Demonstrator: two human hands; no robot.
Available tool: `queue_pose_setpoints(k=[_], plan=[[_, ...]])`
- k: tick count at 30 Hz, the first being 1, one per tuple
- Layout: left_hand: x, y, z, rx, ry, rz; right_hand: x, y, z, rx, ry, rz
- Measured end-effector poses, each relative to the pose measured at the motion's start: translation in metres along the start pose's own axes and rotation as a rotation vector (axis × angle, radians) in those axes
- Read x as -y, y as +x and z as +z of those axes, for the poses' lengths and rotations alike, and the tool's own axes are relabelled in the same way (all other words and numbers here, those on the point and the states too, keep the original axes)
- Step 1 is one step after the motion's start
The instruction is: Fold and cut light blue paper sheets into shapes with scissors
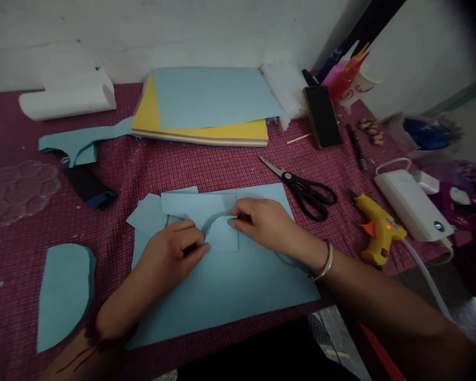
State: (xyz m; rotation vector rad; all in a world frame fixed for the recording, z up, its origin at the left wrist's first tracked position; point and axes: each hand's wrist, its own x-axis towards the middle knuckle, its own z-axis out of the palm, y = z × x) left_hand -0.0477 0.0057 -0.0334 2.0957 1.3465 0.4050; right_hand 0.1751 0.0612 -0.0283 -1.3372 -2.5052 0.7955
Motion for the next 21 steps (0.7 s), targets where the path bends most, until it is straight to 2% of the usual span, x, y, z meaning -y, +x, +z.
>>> queue_pose_setpoints(k=[6, 9, 12, 16, 21], plan=[[0.002, -0.001, 0.000, 0.012, 0.012, 0.026, 0.001, -0.003, 0.005, -0.040, -0.021, 0.011], [0.002, 0.000, 0.000, 0.004, 0.017, 0.017, 0.000, -0.005, 0.004, -0.025, -0.019, -0.034], [0.001, 0.000, 0.000, 0.006, 0.021, 0.010, -0.003, -0.007, -0.001, 0.012, 0.063, -0.093], [0.002, -0.001, 0.001, 0.003, 0.018, 0.027, -0.009, -0.008, -0.010, 0.015, 0.197, -0.072], [0.003, -0.001, 0.001, 0.012, 0.013, 0.017, -0.012, -0.009, -0.011, 0.024, 0.238, -0.118]])
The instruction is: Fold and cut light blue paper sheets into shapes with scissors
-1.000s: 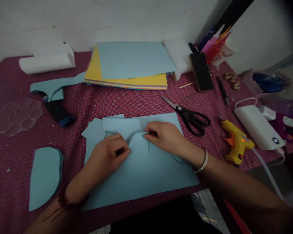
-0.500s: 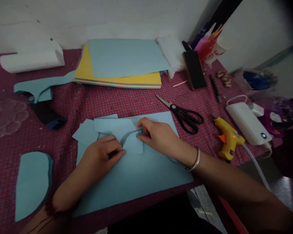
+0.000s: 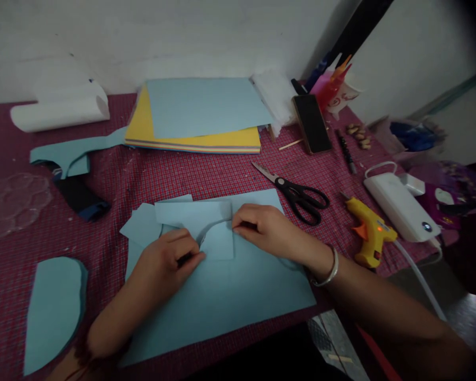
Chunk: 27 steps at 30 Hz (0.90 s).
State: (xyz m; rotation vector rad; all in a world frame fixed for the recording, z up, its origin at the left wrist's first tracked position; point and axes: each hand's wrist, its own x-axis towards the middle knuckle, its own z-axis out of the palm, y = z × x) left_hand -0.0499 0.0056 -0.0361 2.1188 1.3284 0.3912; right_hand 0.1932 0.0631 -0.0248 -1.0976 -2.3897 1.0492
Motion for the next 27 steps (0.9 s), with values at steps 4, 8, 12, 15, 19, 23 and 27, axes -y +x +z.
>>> queue_pose_setpoints(k=[4, 8, 12, 15, 19, 23, 27], plan=[[-0.001, 0.000, -0.001, 0.000, -0.013, 0.002, 0.000, -0.003, 0.000, 0.047, 0.010, -0.097], [-0.003, 0.001, -0.001, -0.004, -0.020, -0.016, 0.006, -0.006, -0.001, 0.099, -0.049, -0.179], [-0.004, 0.000, 0.001, -0.020, -0.023, -0.038, 0.014, -0.008, 0.000, 0.180, -0.213, -0.276], [-0.006, 0.000, 0.000, -0.019, -0.040, -0.054, 0.015, -0.009, 0.002, 0.206, -0.288, -0.287], [-0.012, 0.004, -0.005, -0.032, -0.085, -0.127, 0.016, -0.009, 0.002, 0.199, -0.302, -0.307], [-0.017, 0.009, -0.004, -0.031, -0.035, -0.203, 0.017, -0.009, 0.000, 0.219, -0.301, -0.312], [-0.018, 0.011, 0.001, -0.046, 0.004, -0.283, 0.017, -0.009, 0.001, 0.225, -0.300, -0.297]])
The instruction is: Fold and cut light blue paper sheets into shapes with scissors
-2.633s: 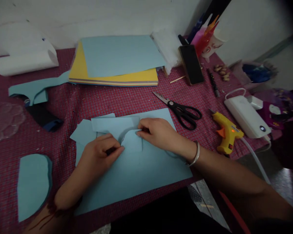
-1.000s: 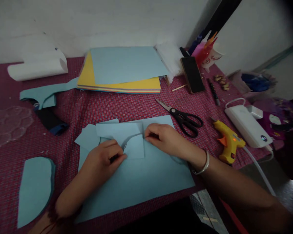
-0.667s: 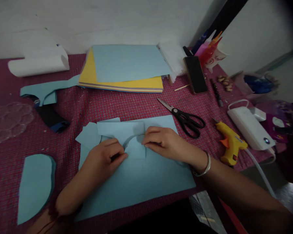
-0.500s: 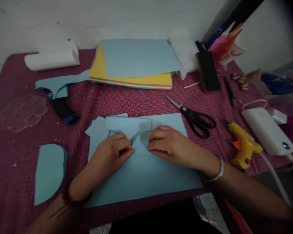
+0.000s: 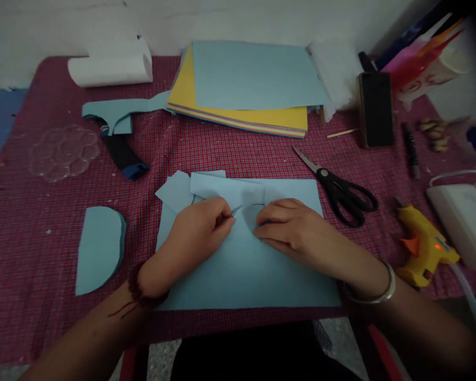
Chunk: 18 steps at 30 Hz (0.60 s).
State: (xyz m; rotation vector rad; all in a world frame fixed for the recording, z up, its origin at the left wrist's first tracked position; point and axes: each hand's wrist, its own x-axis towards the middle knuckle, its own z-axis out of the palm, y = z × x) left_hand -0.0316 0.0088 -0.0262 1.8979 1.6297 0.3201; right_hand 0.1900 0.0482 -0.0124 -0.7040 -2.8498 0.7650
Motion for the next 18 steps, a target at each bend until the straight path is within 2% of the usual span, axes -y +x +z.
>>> queue_pose_setpoints(k=[12, 14, 18], plan=[[-0.002, -0.002, 0.006, -0.040, 0.121, 0.042, -0.001, 0.001, 0.005, -0.042, -0.030, 0.000], [0.000, -0.001, 0.004, -0.038, 0.056, 0.041, -0.001, 0.001, 0.005, -0.047, -0.038, -0.002], [0.009, 0.004, -0.008, 0.023, -0.221, 0.070, -0.002, 0.000, 0.005, -0.046, -0.037, -0.008]])
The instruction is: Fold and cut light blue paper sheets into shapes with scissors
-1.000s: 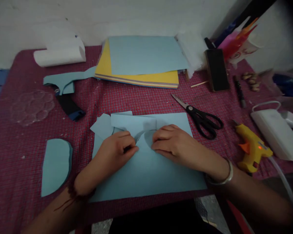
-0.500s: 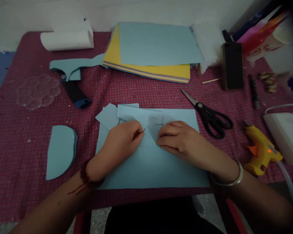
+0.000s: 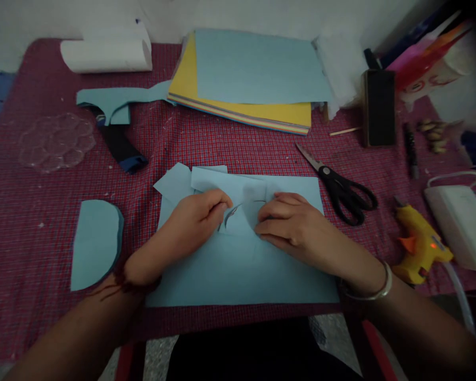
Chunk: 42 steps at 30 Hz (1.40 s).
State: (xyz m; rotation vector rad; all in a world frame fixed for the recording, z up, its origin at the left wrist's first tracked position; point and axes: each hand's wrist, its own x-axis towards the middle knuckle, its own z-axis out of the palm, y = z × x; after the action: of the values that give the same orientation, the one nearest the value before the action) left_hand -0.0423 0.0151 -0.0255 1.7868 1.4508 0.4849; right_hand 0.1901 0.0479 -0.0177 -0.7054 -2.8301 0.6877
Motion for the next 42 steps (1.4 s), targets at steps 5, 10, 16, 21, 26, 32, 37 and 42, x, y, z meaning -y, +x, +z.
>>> queue_pose_setpoints(k=[5, 10, 16, 21, 26, 32, 37, 42], plan=[[0.004, 0.003, -0.009, 0.091, -0.084, 0.048, 0.000, 0.000, 0.000, -0.011, 0.006, -0.008], [0.002, 0.003, 0.000, 0.020, 0.041, -0.015, 0.001, 0.000, -0.001, -0.011, -0.006, -0.011], [-0.007, 0.002, 0.008, 0.016, 0.229, -0.082, 0.000, 0.001, 0.000, -0.005, -0.017, -0.012], [-0.006, 0.002, 0.005, 0.008, 0.223, -0.037, 0.000, 0.001, 0.001, -0.008, -0.013, -0.015], [0.006, 0.000, -0.013, 0.001, -0.360, -0.214, -0.001, 0.001, 0.001, -0.017, 0.012, -0.017], [0.010, -0.005, -0.022, 0.005, -0.508, -0.286, -0.001, 0.001, 0.001, -0.001, 0.051, -0.031], [0.011, -0.005, -0.020, 0.047, -0.512, -0.258, 0.001, 0.001, 0.000, 0.016, 0.151, -0.034], [0.016, -0.008, -0.023, -0.317, -0.699, -0.299, 0.001, 0.001, 0.001, 0.001, 0.194, -0.032]])
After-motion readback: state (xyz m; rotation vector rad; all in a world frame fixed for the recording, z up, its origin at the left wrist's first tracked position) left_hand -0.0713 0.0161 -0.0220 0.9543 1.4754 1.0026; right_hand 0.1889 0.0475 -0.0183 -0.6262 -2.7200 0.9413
